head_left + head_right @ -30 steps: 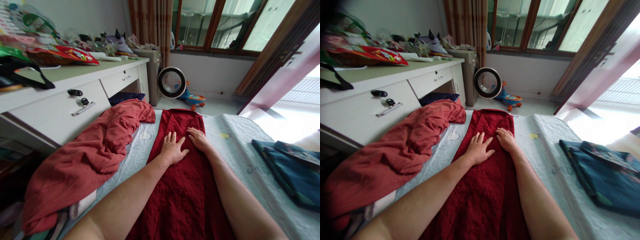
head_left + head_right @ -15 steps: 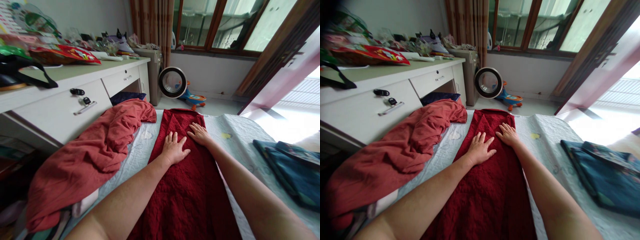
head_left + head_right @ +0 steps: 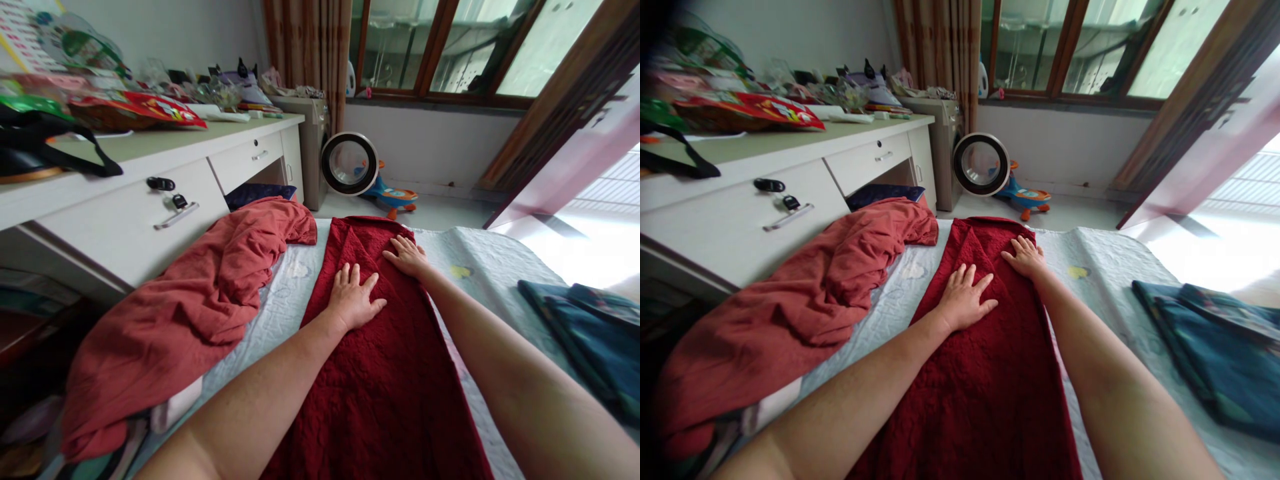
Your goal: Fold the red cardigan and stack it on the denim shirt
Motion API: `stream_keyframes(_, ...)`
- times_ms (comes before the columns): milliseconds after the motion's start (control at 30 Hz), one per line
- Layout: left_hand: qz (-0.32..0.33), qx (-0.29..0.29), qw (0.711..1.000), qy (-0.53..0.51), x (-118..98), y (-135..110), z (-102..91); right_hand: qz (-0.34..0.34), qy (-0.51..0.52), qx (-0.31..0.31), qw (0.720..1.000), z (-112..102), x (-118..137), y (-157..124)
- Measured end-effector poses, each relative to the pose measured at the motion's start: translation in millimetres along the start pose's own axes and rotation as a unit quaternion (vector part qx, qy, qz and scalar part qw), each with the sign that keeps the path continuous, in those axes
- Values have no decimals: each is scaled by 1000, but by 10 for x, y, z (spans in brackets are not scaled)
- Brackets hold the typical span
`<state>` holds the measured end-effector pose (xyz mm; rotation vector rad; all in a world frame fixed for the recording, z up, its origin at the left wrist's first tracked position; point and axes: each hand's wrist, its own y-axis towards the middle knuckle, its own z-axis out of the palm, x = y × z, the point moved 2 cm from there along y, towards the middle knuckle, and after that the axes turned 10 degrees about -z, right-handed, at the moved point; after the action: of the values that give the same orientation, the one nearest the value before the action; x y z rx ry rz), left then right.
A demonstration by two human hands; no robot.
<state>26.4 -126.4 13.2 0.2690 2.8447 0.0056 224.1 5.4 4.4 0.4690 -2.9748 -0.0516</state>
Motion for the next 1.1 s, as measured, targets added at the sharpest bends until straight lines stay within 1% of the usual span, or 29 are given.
stream_keyframes(267,0,-4,1000,1,-4,-19,-17,12,38,-11,999,8,-49,53)
stream_keyframes(300,1,-7,1000,1,-3,-23,-18,17,48,-22,998,-4,-38,46)
stream_keyframes(367,3,-14,1000,2,-3,-30,-20,29,77,-72,994,-57,20,9)
stream_keyframes(433,2,-16,1000,2,-4,-35,-22,22,116,-134,984,-138,134,-66)
stream_keyframes(467,0,-15,1000,1,-5,-36,-21,3,144,-157,977,-179,213,-120)
stream_keyframes(567,-2,-11,1000,3,-1,-33,-19,-49,198,-166,965,-258,484,-347)
stream_keyframes(633,2,-17,1000,5,7,-27,-19,-76,227,-172,956,-260,656,-530)
stream_keyframes(700,6,-26,1000,4,19,-21,-20,-82,243,-183,949,-209,787,-697)
stream_keyframes(767,6,-35,999,0,33,-13,-23,-82,264,-191,942,-112,870,-811)
stream_keyframes(833,2,-41,999,-5,46,-2,-27,-82,259,-185,944,-2,912,-861)
stream_keyframes(933,-1,-47,999,-9,57,17,-27,-100,211,-172,957,103,931,-862)
stream_keyframes(1033,1,-56,998,-9,62,31,-21,-120,149,-149,970,109,937,-866)
stream_keyframes(1100,2,-62,998,-7,63,36,-16,-108,105,-124,981,82,938,-892)
